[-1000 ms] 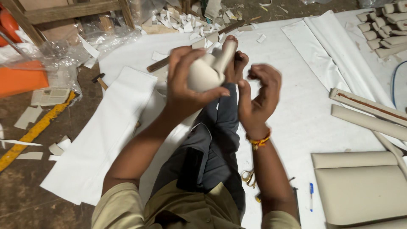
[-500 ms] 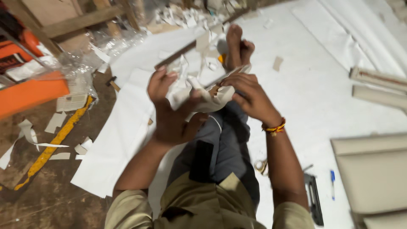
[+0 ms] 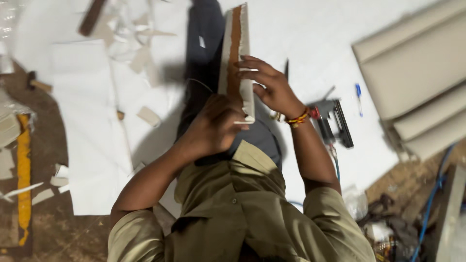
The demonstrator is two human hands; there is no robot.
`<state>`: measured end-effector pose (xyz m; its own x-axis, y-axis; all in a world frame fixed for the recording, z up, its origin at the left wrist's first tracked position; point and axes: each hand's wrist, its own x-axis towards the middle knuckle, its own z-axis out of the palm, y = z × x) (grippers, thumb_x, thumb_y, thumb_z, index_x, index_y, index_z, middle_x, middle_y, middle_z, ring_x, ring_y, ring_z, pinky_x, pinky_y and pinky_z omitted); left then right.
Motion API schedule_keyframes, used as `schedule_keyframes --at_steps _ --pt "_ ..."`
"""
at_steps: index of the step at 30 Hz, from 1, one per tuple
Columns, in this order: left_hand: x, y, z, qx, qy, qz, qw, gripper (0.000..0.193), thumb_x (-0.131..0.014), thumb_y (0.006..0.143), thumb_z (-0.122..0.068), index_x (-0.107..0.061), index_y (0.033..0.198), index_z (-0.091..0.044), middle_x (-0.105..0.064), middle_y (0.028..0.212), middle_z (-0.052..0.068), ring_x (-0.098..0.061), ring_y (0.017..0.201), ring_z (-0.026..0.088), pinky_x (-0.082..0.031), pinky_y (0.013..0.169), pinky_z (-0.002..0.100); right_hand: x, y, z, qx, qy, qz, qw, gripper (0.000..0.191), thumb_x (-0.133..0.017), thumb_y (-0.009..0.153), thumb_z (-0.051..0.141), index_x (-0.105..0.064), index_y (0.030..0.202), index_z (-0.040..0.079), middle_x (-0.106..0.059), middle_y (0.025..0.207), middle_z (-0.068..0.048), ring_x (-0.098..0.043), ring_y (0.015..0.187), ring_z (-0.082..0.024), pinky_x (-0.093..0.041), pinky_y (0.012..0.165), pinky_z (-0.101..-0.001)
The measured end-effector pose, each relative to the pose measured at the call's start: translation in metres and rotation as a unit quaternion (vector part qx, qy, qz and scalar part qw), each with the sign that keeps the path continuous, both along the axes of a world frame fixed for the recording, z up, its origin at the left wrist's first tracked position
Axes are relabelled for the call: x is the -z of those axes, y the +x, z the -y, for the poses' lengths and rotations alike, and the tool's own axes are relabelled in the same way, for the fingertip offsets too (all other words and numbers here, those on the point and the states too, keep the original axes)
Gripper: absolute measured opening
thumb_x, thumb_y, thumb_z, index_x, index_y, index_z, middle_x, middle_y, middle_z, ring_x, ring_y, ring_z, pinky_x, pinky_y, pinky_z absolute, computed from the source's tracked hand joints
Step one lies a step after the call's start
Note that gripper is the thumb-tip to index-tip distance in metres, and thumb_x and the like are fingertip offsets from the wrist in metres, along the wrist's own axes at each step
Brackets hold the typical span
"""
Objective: The person sits on the floor and folds small pieces of white fabric or paper, then uses a pneumatic nail gun to fasten a long strip onto a board with a reddish strip, adjusting the nail gun with a screwdriver and connecting its air hose. They continue folding pieces and handle the long board and rolls of material.
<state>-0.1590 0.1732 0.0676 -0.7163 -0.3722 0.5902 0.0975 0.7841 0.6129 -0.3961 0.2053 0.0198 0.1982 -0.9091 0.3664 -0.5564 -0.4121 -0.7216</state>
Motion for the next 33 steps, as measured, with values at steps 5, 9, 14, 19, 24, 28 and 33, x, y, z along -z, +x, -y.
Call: schedule_keyframes --at_steps 5,9,14,19,24,28,33 --pt "0.025 -0.019 -0.003 0.044 0.096 -0.009 0.994 0.022 -0.077 0.085 0.001 -0.061 0.099 -0.004 -0.062 0.099 0.011 -0.062 0.095 0.031 -0.052 0.085 0.042 0.012 0.012 -0.058 0.092 -0.003 0.092 0.992 0.041 -0.072 0.092 0.003 -0.060 0.131 0.000 -0.055 0.148 -0.021 -0.053 0.142 -0.037 -0.048 0.117 -0.0463" --pt "0.027 -0.028 -0.009 0.063 0.103 -0.010 0.993 0.024 -0.076 0.086 0.004 -0.063 0.106 -0.001 -0.061 0.102 0.012 -0.063 0.097 0.032 -0.054 0.085 0.042 0.004 0.022 -0.091 0.087 -0.087 0.138 0.983 0.039 -0.080 0.089 0.011 -0.061 0.121 0.001 -0.057 0.139 -0.022 -0.054 0.137 -0.041 -0.047 0.114 -0.0526" --pt "0.021 -0.038 -0.003 0.065 0.005 -0.019 0.998 0.028 -0.079 0.084 0.003 -0.061 0.105 -0.002 -0.057 0.102 0.014 -0.061 0.096 0.034 -0.054 0.085 0.043 -0.004 0.018 -0.083 0.045 -0.148 0.150 0.977 0.024 -0.080 0.091 0.004 -0.063 0.109 0.005 -0.068 0.119 -0.013 -0.068 0.117 -0.034 -0.053 0.105 -0.0508" --pt "0.024 -0.042 0.004 0.063 -0.033 -0.041 0.997 0.028 -0.081 0.084 -0.001 -0.059 0.101 -0.003 -0.057 0.097 0.012 -0.060 0.090 0.032 -0.052 0.082 0.046 -0.012 0.015 -0.070 0.031 -0.156 0.166 0.973 0.028 -0.081 0.089 0.003 -0.063 0.110 0.005 -0.067 0.112 -0.011 -0.069 0.109 -0.030 -0.051 0.100 -0.0471" --pt "0.035 -0.042 0.000 0.052 -0.047 -0.059 0.996 0.024 -0.080 0.088 -0.007 -0.059 0.099 -0.004 -0.058 0.096 0.013 -0.062 0.088 0.033 -0.052 0.081 0.046 -0.012 0.013 -0.070 0.024 -0.123 0.162 0.979 0.022 -0.076 0.087 0.001 -0.065 0.105 0.004 -0.069 0.109 -0.011 -0.069 0.107 -0.030 -0.050 0.101 -0.0466" --pt "0.043 -0.047 -0.006 0.056 -0.014 -0.083 0.995 0.023 -0.078 0.093 -0.010 -0.057 0.098 -0.003 -0.057 0.094 0.014 -0.061 0.085 0.033 -0.053 0.077 0.045 -0.009 0.011 -0.074 0.025 -0.107 0.157 0.982 0.016 -0.073 0.086 0.002 -0.068 0.101 0.003 -0.070 0.107 -0.012 -0.067 0.105 -0.030 -0.048 0.101 -0.0472" --pt "0.046 -0.054 -0.013 0.067 0.080 -0.111 0.988 0.019 -0.075 0.097 -0.010 -0.057 0.098 -0.002 -0.058 0.088 0.011 -0.062 0.081 0.029 -0.054 0.077 0.043 -0.004 0.009 -0.078 0.025 -0.118 0.156 0.980 0.012 -0.075 0.089 0.003 -0.069 0.100 0.003 -0.070 0.105 -0.011 -0.068 0.106 -0.030 -0.049 0.101 -0.0465"
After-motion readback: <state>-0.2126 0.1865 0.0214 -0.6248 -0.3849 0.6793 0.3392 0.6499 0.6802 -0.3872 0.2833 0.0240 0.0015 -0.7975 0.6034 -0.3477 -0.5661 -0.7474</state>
